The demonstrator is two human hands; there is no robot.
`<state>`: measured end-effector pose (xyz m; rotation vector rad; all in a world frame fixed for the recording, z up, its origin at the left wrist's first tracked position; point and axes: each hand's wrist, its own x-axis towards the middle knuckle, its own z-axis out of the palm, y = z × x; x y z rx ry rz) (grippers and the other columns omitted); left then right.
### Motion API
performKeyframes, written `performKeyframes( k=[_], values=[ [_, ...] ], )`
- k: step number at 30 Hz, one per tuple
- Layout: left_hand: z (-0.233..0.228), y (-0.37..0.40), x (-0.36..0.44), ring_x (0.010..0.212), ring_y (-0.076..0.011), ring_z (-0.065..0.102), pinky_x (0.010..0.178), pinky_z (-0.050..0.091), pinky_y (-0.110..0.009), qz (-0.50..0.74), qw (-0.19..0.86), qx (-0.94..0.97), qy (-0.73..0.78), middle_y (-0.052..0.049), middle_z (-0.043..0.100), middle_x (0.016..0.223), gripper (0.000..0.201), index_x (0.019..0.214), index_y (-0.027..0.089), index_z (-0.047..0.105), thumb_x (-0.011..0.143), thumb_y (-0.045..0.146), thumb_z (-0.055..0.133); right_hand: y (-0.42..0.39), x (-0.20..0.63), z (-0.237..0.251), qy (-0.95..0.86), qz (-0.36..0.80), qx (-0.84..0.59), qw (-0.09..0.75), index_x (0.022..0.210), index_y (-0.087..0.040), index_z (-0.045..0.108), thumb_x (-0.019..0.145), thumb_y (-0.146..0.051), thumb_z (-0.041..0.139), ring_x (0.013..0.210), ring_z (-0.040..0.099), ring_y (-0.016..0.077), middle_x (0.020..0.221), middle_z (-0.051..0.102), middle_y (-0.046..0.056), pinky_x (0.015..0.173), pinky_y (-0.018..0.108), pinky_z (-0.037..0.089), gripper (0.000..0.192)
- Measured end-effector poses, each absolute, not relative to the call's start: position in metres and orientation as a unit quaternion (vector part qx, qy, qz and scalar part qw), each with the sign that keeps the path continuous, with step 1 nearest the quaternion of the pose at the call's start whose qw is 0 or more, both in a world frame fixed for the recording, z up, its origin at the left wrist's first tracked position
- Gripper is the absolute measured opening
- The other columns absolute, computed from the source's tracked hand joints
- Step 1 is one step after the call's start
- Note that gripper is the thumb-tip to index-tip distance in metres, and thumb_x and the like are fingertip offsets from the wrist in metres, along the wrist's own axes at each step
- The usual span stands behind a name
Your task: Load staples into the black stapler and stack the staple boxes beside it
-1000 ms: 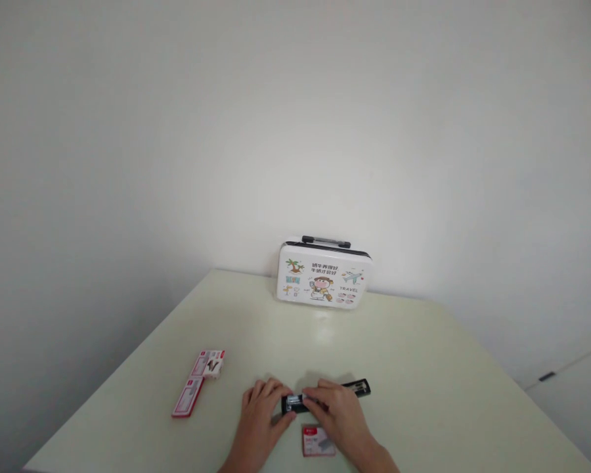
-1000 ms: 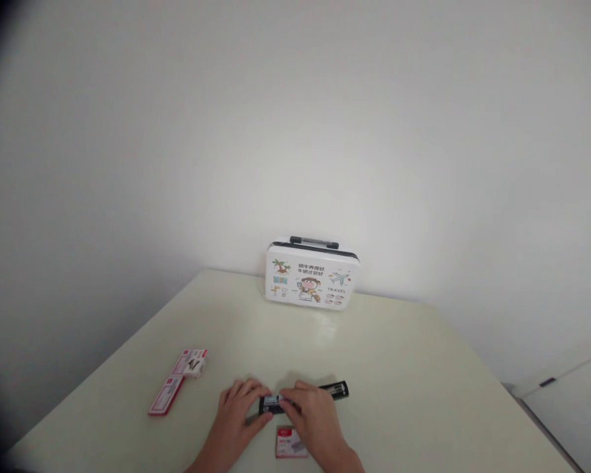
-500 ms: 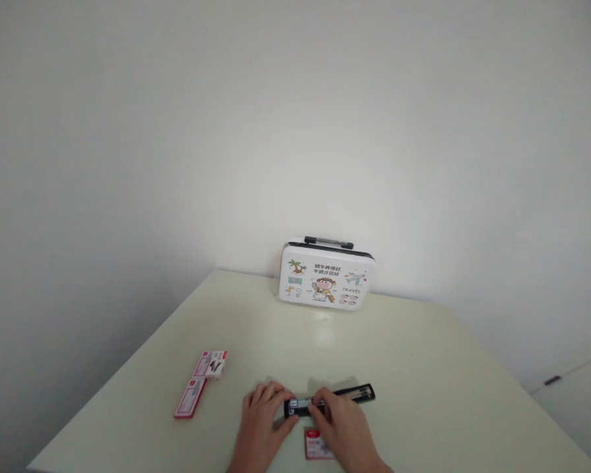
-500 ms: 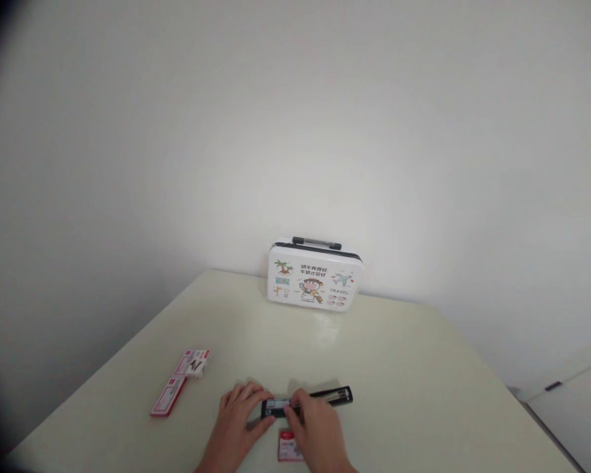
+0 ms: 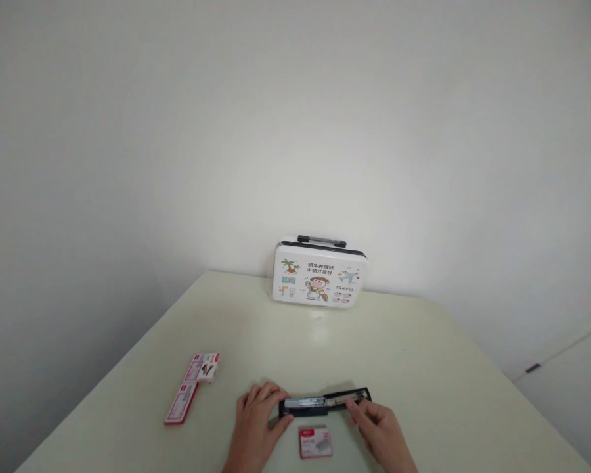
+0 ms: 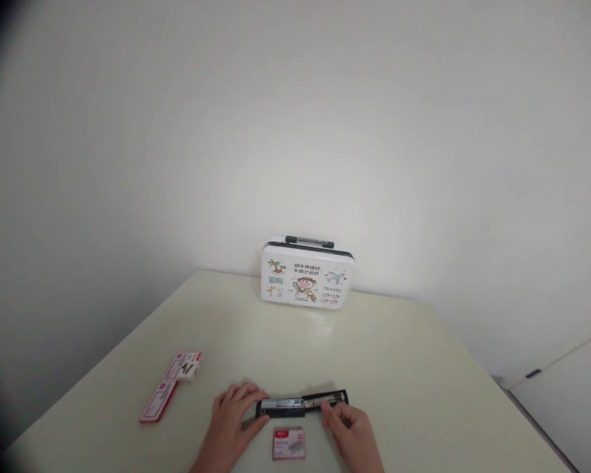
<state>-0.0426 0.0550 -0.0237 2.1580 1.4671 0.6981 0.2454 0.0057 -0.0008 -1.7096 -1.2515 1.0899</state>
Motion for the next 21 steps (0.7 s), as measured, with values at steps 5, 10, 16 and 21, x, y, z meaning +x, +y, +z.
performKeyframes(
  k=[5,10,16,21],
  values=[
    [-0.024,0.055,-0.043,0.114,-0.0240,0.056,0.098,0.033,-0.041,0.249,0.233,0.780,0.525,0.004,0.068,0.120,0.029,0.115,0.042,0.069,0.087,0.042,0.074,0.005,0.255,-0.002,-0.464,0.483,-0.634,0.387,0.107,-0.016,0.074,0.073,-0.080,0.065,0.039,0.032,0.0065,0.058,0.055,-0.004,0.040,0.022,0.023,0.073],
    [-0.023,0.056,-0.045,0.116,-0.0241,0.054,0.099,0.031,-0.041,0.237,0.237,0.787,0.519,0.004,0.067,0.123,0.030,0.117,0.044,0.068,0.088,0.046,0.073,0.030,0.234,0.019,-0.578,0.457,-0.550,0.392,0.105,-0.020,0.075,0.077,-0.063,0.074,0.059,0.050,0.0130,0.073,0.065,0.000,0.055,0.024,0.037,0.052],
    [-0.022,0.056,-0.043,0.116,-0.0257,0.054,0.099,0.032,-0.041,0.232,0.235,0.793,0.512,0.001,0.067,0.123,0.031,0.119,0.041,0.068,0.089,0.047,0.070,0.056,0.183,0.033,-0.696,0.362,-0.552,0.284,0.076,-0.023,0.077,0.069,-0.036,0.083,0.060,0.050,0.0136,0.061,0.059,-0.005,0.057,0.025,0.029,0.016],
    [-0.026,0.053,-0.046,0.117,-0.0269,0.053,0.102,0.033,-0.043,0.252,0.236,0.784,0.516,-0.002,0.066,0.122,0.032,0.116,0.033,0.068,0.086,0.041,0.071,0.054,0.174,0.028,-0.700,0.333,-0.566,0.279,0.079,-0.025,0.077,0.066,-0.030,0.079,0.070,0.057,0.0179,0.074,0.068,-0.001,0.065,0.026,0.034,0.014]
  ],
)
